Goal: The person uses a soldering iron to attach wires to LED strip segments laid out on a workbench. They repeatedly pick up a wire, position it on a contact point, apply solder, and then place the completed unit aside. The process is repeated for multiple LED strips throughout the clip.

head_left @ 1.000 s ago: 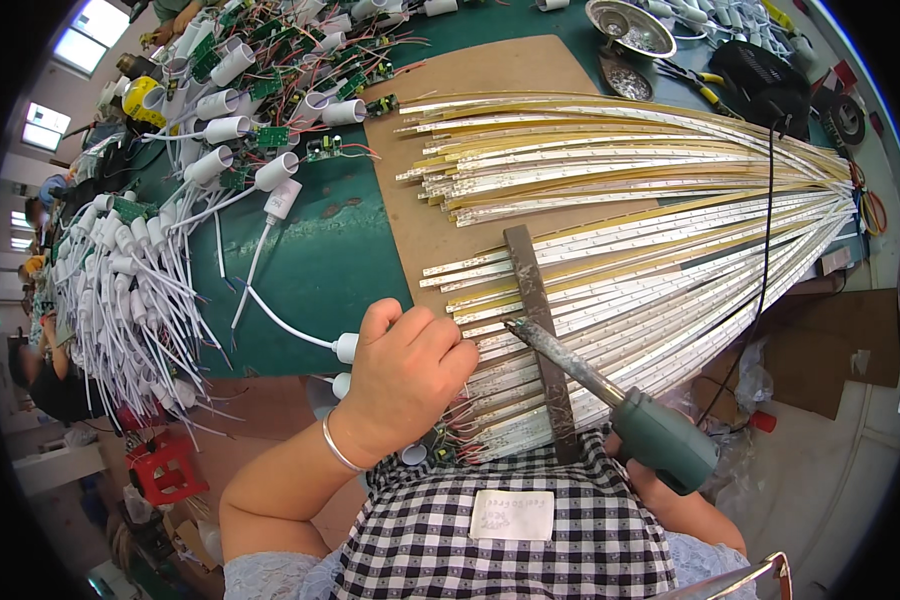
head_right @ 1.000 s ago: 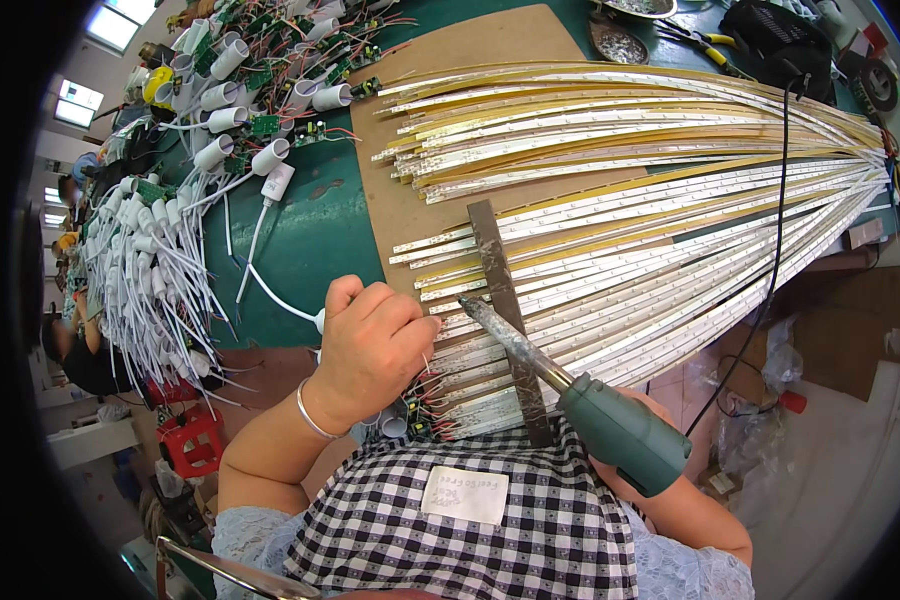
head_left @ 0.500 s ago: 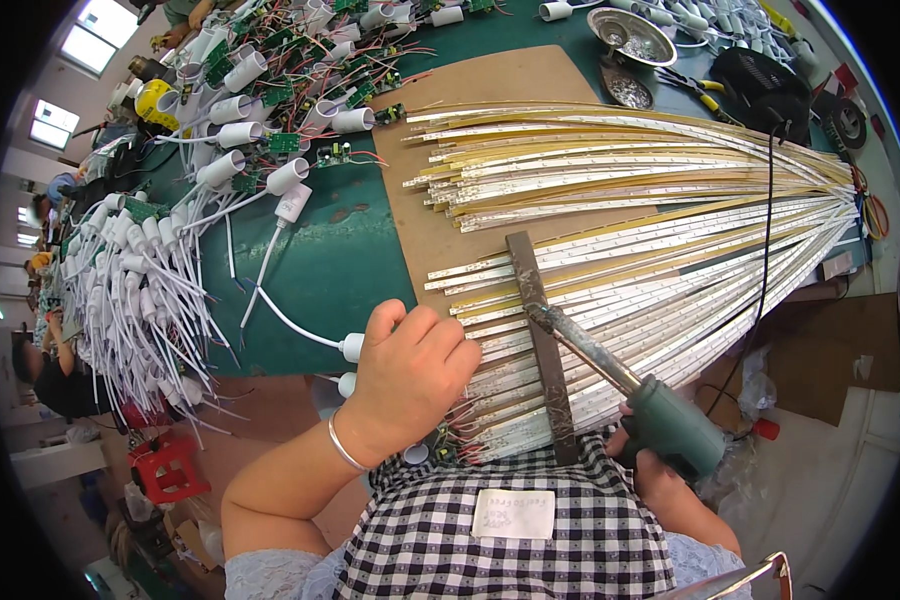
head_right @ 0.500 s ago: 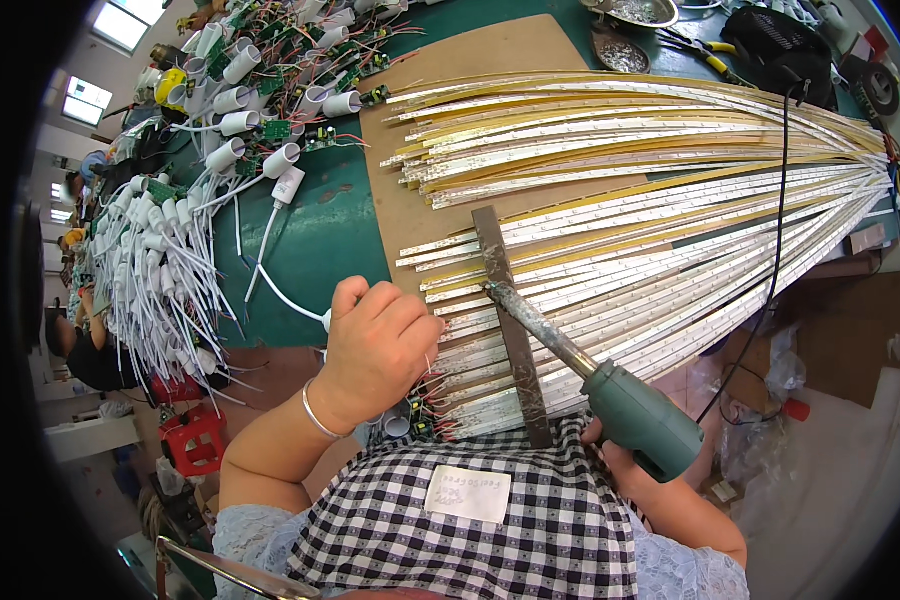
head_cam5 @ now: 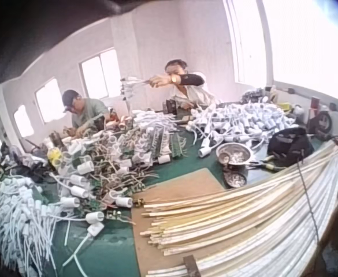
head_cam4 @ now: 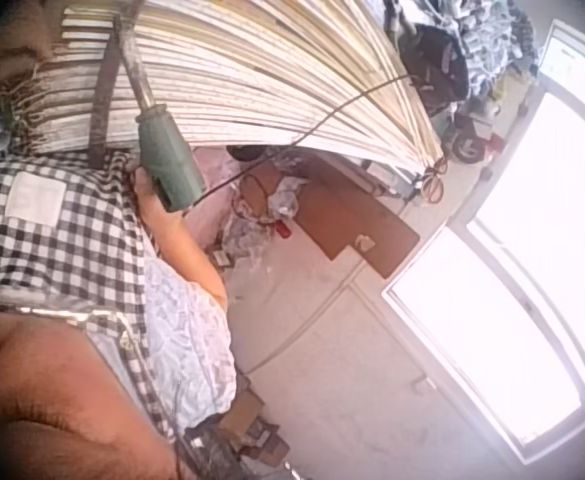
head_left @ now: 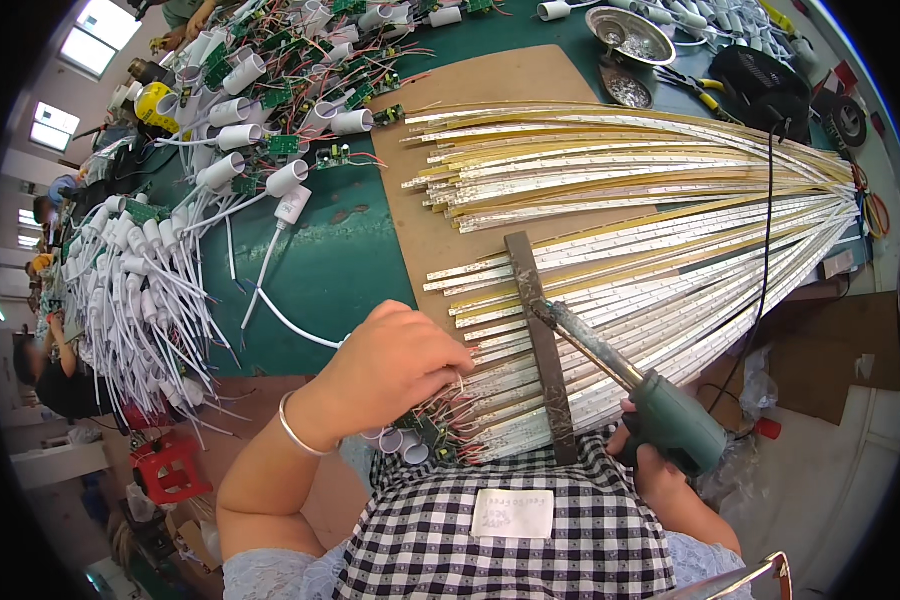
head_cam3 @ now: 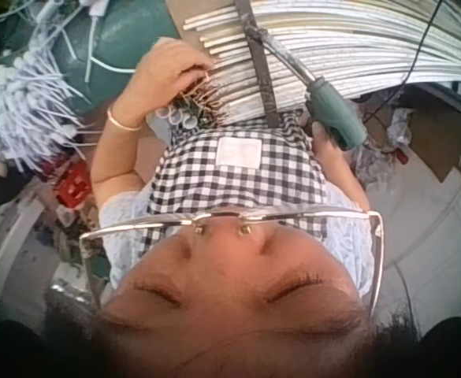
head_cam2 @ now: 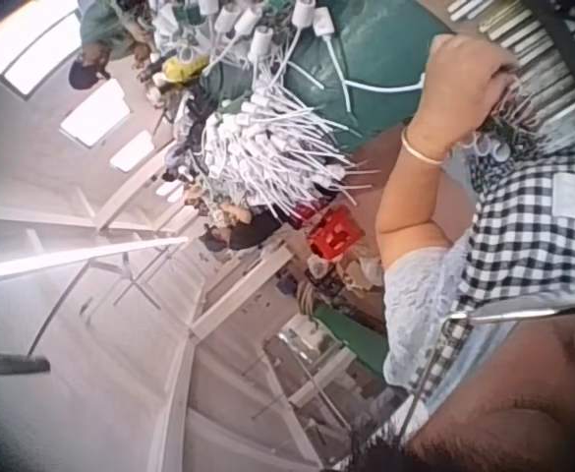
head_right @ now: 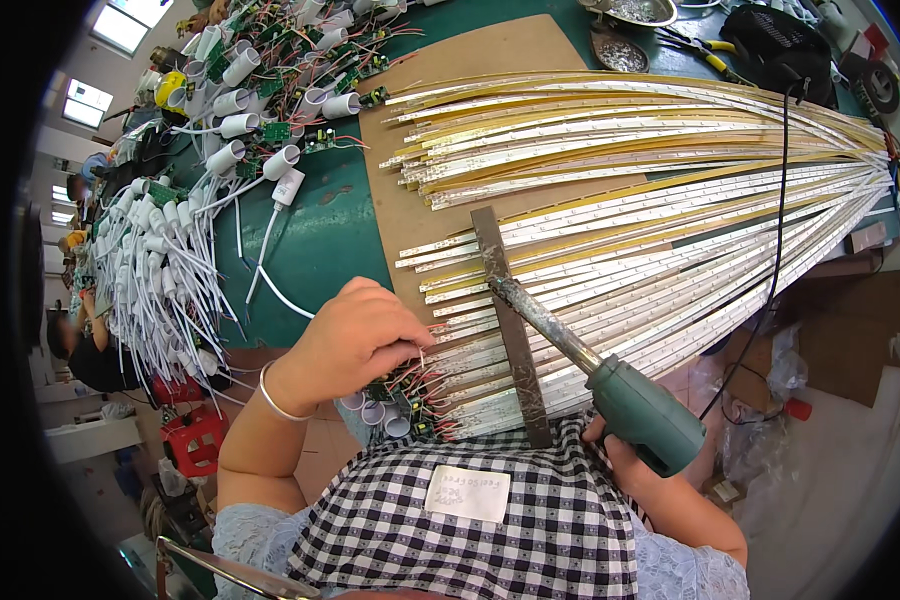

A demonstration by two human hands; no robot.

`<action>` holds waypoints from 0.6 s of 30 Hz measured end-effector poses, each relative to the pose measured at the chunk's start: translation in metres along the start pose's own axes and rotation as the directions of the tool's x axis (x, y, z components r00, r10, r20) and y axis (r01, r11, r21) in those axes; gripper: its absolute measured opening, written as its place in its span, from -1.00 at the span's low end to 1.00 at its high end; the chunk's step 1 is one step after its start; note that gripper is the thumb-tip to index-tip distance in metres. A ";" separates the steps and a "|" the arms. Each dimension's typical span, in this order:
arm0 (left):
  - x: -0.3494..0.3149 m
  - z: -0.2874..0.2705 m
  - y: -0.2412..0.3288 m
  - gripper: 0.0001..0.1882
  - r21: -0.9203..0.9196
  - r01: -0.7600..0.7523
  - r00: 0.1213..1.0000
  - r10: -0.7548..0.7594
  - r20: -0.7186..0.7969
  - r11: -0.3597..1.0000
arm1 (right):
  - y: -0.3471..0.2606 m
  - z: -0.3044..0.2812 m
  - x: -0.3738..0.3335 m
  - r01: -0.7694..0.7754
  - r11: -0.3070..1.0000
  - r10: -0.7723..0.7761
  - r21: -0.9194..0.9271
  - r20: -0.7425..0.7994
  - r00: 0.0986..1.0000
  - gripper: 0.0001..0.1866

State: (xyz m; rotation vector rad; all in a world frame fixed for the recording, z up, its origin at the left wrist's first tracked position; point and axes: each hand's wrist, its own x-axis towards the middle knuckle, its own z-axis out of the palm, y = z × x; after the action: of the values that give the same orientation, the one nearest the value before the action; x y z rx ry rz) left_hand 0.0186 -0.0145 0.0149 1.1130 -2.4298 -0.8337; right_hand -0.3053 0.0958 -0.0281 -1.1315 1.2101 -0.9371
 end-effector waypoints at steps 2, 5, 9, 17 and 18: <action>-0.001 0.000 -0.002 -0.85 -0.083 0.051 0.999 -0.051 -0.001 0.995 | 0.001 -0.001 0.000 -0.004 1.000 0.004 -0.012 0.008 1.000 -0.29; 0.000 0.003 -0.003 -0.88 -0.113 0.074 0.996 -0.078 -0.032 0.991 | 0.005 -0.003 0.002 0.057 0.998 -0.058 0.041 0.035 0.998 -0.42; 0.001 0.013 0.001 -0.90 -0.062 0.079 0.991 -0.085 -0.101 0.995 | 0.013 -0.009 0.001 0.072 0.996 -0.076 0.046 0.081 0.994 -0.52; 0.007 0.030 0.013 -0.93 0.086 0.207 0.961 -0.186 -0.206 0.975 | 0.006 -0.011 -0.003 -0.052 0.995 0.060 -0.082 0.096 0.994 -0.63; 0.007 0.032 0.014 -0.93 0.108 0.212 0.956 -0.183 -0.230 0.971 | 0.005 -0.011 -0.002 -0.047 0.994 0.057 -0.095 0.103 0.993 -0.65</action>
State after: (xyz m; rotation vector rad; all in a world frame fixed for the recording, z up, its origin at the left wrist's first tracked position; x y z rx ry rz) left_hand -0.0104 -0.0012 -0.0003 1.4365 -2.2430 -0.5766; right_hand -0.3165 0.0975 -0.0324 -1.2022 1.2012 -0.7786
